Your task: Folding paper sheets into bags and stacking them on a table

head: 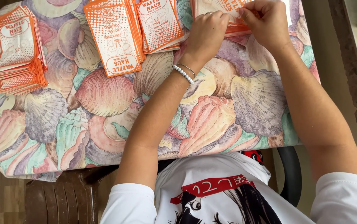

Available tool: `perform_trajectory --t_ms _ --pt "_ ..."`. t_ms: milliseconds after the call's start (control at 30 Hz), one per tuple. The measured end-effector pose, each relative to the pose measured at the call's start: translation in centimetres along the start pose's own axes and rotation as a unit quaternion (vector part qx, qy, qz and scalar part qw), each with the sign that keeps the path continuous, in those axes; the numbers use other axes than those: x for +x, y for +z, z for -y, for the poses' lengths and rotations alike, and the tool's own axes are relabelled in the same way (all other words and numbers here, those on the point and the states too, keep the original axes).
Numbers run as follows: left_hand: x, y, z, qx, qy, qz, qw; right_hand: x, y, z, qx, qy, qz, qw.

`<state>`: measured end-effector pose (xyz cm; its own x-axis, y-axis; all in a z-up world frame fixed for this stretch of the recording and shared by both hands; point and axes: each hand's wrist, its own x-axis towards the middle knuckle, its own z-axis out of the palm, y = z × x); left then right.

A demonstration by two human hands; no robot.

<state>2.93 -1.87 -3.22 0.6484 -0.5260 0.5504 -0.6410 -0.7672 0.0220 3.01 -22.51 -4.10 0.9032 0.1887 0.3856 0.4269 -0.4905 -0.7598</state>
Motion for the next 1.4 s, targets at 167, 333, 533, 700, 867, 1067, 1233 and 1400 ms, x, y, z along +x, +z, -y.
perform_trajectory --t_ms 167,333,533,700,867,1067,1233,1400 --pt "1.2 0.7 0.2 0.006 -0.034 0.002 0.999 0.1 -0.5 -0.1 -0.003 -0.022 0.015 1.0" --pt "1.6 1.3 0.6 0.013 -0.071 -0.021 0.997 0.1 -0.8 -0.4 -0.047 -0.095 0.049 0.993" --pt "0.7 -2.7 -0.9 0.018 -0.103 -0.047 0.993 0.2 -0.7 0.1 -0.083 -0.097 0.059 0.99" --pt "-0.6 -3.5 -1.0 0.085 -0.16 -0.056 0.982 0.3 -0.6 -0.9 -0.144 -0.148 -0.041 0.978" --pt "-2.2 -3.5 -1.5 0.079 -0.186 -0.068 0.977 -0.7 -3.1 1.4 -0.179 -0.237 -0.179 0.938" --pt "-5.7 -7.5 -2.4 -0.523 -0.286 -0.121 0.794 -7.7 -4.9 13.6 -0.231 -0.4 -0.152 0.874" --pt "-9.5 -14.6 -2.5 -0.742 -0.428 0.045 0.515 -15.2 -1.7 15.3 -0.349 -0.458 0.082 0.813" --pt "-14.3 -12.2 -3.1 -0.634 -0.343 -0.005 0.693 -17.2 0.3 14.7 -0.16 -0.357 0.237 0.889"
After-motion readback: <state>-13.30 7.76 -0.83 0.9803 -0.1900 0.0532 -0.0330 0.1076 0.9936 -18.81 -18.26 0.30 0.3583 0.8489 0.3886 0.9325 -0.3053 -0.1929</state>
